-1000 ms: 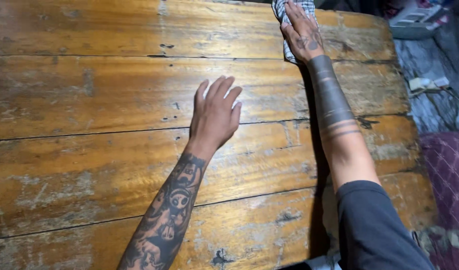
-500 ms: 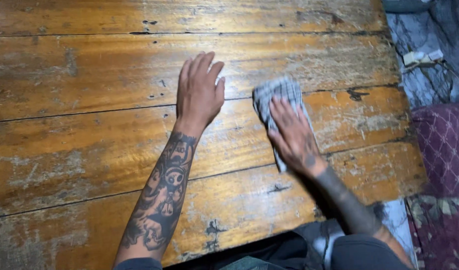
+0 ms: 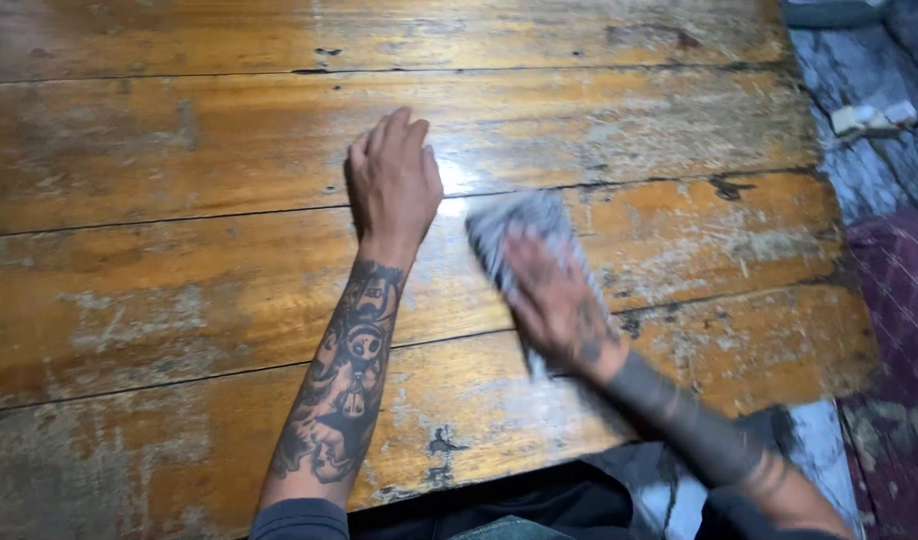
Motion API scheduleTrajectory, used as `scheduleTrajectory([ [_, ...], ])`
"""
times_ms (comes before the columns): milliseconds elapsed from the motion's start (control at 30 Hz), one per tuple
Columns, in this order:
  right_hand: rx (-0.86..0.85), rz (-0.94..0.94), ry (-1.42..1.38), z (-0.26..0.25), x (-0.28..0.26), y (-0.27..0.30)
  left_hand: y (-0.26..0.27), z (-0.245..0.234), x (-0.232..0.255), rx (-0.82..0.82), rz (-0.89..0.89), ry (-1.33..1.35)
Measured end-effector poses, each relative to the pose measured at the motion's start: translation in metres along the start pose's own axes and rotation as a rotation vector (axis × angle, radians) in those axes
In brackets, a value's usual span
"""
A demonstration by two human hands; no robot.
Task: The person wipes the surface of a wooden table with a cloth. They use their right hand to rub the cloth across the tabletop while their left hand rests on the surface for stability. The action is repeated across different areas of the table throughout the clip.
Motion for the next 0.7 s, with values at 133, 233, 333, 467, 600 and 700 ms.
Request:
scheduleTrajectory([
  [133, 0.139, -0.001, 0.043, 0.003, 0.126, -0.07, -0.005, -0.006, -0.002, 0.002, 0.018, 0.031],
  [233, 0.225, 0.05, 0.159, 0.004, 0.224, -0.121, -0.005, -0.001, -0.005, 0.001, 0.002, 0.022],
  [333, 0.185, 0.222, 0.158, -0.004, 0.288, -0.169, -0.006, 0.007, -0.007, -0.054, -0.02, 0.016],
  [467, 0.173, 0.19, 0.104, -0.012, 0.313, -0.222, -0.012, 0.01, -0.004, -0.112, -0.036, 0.01],
  [600, 0.035, 0.079, 0.057, 0.0, 0.272, -0.24, -0.012, 0.012, -0.006, -0.14, -0.046, 0.009],
  [700, -0.002, -0.022, -0.011, -0.008, 0.193, -0.222, -0.014, 0.019, -0.008, -0.148, -0.044, 0.034],
])
Point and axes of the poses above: each hand's wrist, its own y-axis away from the middle knuckle, its own z-axis out of the palm, x = y × z, the point moved 7 cm from there along -y, towards the middle knuckle, and after that the axes turned 11 degrees about -z, right-handed, at the moved point
